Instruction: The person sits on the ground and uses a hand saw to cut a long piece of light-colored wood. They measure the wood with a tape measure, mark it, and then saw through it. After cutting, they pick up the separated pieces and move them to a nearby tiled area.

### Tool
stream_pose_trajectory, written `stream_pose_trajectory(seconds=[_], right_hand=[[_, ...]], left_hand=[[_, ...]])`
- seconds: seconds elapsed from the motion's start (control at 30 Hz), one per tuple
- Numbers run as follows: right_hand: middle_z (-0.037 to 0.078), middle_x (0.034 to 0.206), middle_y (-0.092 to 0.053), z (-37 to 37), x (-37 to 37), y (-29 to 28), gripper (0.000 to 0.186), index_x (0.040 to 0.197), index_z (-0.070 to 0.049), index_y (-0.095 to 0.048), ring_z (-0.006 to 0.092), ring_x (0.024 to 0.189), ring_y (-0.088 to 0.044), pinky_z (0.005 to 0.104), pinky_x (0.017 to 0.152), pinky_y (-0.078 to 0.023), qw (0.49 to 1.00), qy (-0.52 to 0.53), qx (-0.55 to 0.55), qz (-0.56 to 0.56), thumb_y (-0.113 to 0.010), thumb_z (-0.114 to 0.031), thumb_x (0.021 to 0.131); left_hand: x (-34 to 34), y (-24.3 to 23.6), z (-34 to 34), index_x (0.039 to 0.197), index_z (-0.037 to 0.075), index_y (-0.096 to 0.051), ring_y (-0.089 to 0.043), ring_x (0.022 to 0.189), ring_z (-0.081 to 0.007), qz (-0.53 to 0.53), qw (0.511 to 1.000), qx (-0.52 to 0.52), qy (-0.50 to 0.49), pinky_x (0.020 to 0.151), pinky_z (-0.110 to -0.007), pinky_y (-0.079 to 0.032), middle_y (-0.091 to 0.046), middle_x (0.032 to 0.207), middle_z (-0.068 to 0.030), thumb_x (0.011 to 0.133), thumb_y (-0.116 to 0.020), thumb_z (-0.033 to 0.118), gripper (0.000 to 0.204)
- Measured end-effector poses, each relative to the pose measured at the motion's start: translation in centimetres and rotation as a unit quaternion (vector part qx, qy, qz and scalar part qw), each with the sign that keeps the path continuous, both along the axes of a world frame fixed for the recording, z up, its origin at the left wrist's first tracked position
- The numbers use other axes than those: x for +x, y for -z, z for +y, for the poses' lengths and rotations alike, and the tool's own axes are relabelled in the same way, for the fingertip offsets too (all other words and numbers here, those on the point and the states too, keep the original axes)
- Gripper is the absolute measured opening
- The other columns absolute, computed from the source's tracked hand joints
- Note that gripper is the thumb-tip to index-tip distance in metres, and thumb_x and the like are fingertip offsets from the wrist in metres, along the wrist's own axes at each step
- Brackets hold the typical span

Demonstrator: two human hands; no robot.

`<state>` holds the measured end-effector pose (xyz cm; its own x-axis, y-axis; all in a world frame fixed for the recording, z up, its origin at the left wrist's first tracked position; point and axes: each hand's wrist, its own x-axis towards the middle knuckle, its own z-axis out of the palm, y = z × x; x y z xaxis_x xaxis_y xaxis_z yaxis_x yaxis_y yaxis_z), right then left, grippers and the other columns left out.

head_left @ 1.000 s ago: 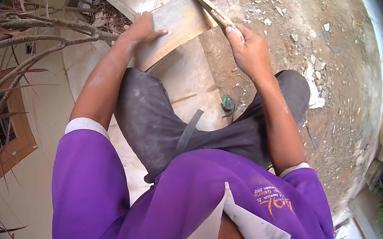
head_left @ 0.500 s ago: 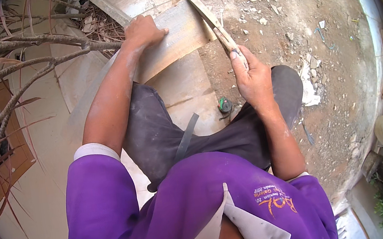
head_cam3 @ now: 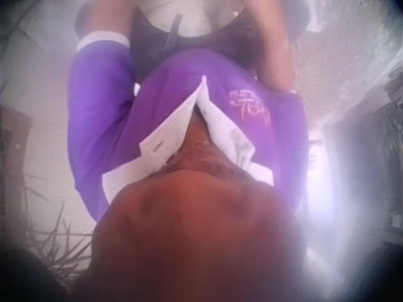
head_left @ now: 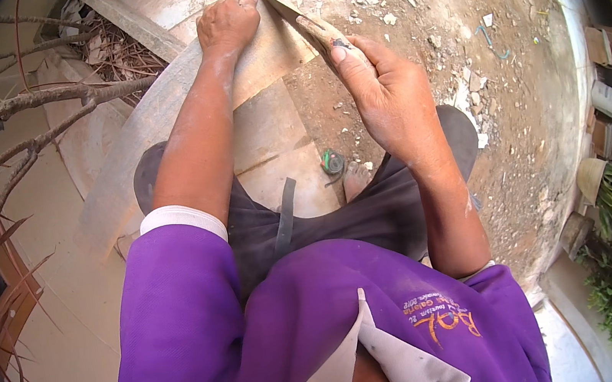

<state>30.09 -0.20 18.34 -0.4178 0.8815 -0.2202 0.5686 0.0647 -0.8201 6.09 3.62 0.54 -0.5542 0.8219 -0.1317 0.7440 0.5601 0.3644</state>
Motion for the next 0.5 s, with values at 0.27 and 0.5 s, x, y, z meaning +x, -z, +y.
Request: stream_pose_trajectory(seconds=[0.27,0.5], right_hand=[[0.004,0.082,-0.067,-7.5,8.4,-1.4,0.033,0.126,0.002,-0.061,0.0039,0.074,-0.057,0.0218,0.067,-0.048,0.992,0.092,-0.081,0.009,-0.061,-0.016,0.098],[0.003,0.077,-0.065,-4.3,4.2,-0.9,0.031,0.124,-0.002,-0.063,0.0041,0.070,-0.056,0.0230,0.063,-0.047,0.997,0.038,-0.060,-0.019,-0.060,-0.019,0.099]], left_hand=[[-0.3,-1.0,0.2,0.115,0.006,-0.071,-0.065,0.108,-0.0360,-0.041,0.998,-0.027,-0.025,0.095,-0.044,-0.050,-0.070,0.112,-0.0206,0.094,-0.047,0.053,0.056],[-0.6,-0.8,0.0,0.118,0.007,-0.070,-0.062,0.114,-0.0379,-0.037,0.997,-0.052,-0.043,0.098,-0.046,-0.047,-0.067,0.118,-0.0227,0.093,-0.042,0.062,0.066]])
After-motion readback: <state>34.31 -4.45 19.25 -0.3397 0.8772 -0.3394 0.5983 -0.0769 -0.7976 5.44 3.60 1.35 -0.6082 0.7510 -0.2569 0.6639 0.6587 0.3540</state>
